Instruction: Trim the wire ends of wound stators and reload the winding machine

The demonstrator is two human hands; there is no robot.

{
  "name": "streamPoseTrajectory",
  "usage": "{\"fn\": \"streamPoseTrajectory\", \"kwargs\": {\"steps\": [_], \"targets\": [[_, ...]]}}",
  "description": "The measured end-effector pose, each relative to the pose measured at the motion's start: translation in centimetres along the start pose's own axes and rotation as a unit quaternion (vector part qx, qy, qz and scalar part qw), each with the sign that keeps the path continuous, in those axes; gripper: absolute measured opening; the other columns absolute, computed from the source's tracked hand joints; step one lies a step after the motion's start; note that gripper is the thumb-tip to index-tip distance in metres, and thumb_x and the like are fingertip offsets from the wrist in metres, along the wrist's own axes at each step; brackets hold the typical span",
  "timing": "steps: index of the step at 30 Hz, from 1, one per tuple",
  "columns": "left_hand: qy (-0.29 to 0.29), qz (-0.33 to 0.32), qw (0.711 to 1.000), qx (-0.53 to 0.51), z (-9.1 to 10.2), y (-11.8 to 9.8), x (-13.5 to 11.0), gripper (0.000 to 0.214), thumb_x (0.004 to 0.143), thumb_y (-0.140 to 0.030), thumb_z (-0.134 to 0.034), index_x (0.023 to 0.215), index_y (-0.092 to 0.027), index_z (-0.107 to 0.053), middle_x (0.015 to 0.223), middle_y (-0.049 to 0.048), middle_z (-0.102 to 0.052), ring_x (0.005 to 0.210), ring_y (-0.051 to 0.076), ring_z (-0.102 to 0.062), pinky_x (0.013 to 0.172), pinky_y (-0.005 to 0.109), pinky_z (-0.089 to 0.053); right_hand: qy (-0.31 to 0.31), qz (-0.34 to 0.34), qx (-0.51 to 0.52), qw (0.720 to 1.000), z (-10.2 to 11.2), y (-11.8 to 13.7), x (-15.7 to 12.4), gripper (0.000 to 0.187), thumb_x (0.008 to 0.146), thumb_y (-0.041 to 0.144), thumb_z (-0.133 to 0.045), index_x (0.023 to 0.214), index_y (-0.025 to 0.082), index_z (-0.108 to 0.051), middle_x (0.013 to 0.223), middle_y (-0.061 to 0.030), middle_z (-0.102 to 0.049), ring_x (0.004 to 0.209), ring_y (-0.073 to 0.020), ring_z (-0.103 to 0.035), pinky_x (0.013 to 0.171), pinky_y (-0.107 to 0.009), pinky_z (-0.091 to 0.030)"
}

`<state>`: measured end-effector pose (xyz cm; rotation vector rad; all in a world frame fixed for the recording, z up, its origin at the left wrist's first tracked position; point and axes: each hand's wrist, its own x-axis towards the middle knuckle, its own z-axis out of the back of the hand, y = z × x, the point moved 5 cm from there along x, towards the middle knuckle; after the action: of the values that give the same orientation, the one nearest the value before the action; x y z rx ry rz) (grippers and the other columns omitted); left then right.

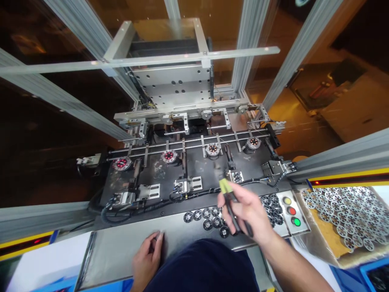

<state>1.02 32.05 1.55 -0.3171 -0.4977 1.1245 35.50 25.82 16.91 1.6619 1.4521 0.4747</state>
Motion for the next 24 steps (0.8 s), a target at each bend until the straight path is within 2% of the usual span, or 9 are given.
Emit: {"fn": "streamPoseTrajectory", "kwargs": {"steps": [2, 5, 8, 13, 18, 24], "targets": [[0.002, 0.003, 1.000, 0.007, 0.0, 0.1, 0.0, 0.050, 0.095, -0.059, -0.045, 0.096, -0.016, -0.070, 0.071, 0.0015, -0.072, 0.057, 0.014, -0.068, 0.061, 0.024, -0.054, -0.085, 0.010, -0.034, 0.996, 3.2, 2.1, 0.0, 0.045, 0.078, 0.034, -0.068, 0.121, 0.021, -0.063, 0.093, -0.0050, -0.066, 0.053, -0.0122, -0.059, 0.036, -0.022, -0.046], [0.011, 0.016, 1.000, 0.025, -0.3, 0.4, -0.1, 0.055, 0.094, -0.064, -0.043, 0.096, -0.017, -0.071, 0.073, 0.0014, -0.073, 0.058, 0.015, -0.068, 0.060, 0.024, -0.054, -0.214, -0.016, -0.061, 0.975, 8.1, 3.8, 1.2, 0.039, 0.067, 0.034, -0.071, 0.102, 0.018, -0.064, 0.084, -0.0042, -0.068, 0.053, -0.0147, -0.060, 0.035, -0.024, -0.048], [0.028, 0.052, 0.998, 0.035, -0.5, 0.7, -0.2, 0.059, 0.092, -0.068, -0.041, 0.096, -0.018, -0.071, 0.072, 0.0013, -0.072, 0.059, 0.016, -0.069, 0.058, 0.025, -0.054, -0.264, -0.019, -0.061, 0.962, 11.2, 4.1, 2.4, 0.037, 0.064, 0.033, -0.068, 0.098, 0.018, -0.061, 0.079, -0.0020, -0.069, 0.052, -0.0147, -0.059, 0.035, -0.024, -0.047], [0.050, 0.104, 0.992, 0.044, -0.7, 1.0, -0.2, 0.054, 0.090, -0.065, -0.043, 0.096, -0.020, -0.072, 0.073, 0.0021, -0.074, 0.062, 0.019, -0.070, 0.060, 0.027, -0.054, -0.259, -0.023, -0.044, 0.965, 12.7, 3.3, 3.6, 0.034, 0.069, 0.034, -0.060, 0.099, 0.019, -0.058, 0.078, -0.0026, -0.071, 0.052, -0.0150, -0.059, 0.036, -0.023, -0.045], [0.056, 0.100, 0.993, 0.029, -0.8, 1.2, -0.1, 0.049, 0.090, -0.062, -0.045, 0.095, -0.021, -0.071, 0.081, 0.0037, -0.076, 0.066, 0.020, -0.071, 0.064, 0.028, -0.055, -0.254, -0.022, -0.034, 0.966, 13.5, 3.1, 4.5, 0.030, 0.072, 0.036, -0.058, 0.097, 0.019, -0.058, 0.076, -0.0030, -0.071, 0.051, -0.0151, -0.060, 0.037, -0.023, -0.045], [0.050, 0.080, 0.995, 0.021, -0.8, 1.1, -0.4, 0.050, 0.090, -0.063, -0.045, 0.095, -0.020, -0.070, 0.078, 0.0035, -0.074, 0.064, 0.019, -0.069, 0.064, 0.028, -0.055, -0.242, -0.015, -0.029, 0.970, 13.5, 3.2, 5.6, 0.026, 0.071, 0.035, -0.058, 0.092, 0.019, -0.059, 0.073, -0.0015, -0.067, 0.048, -0.0133, -0.056, 0.036, -0.022, -0.042]]}}
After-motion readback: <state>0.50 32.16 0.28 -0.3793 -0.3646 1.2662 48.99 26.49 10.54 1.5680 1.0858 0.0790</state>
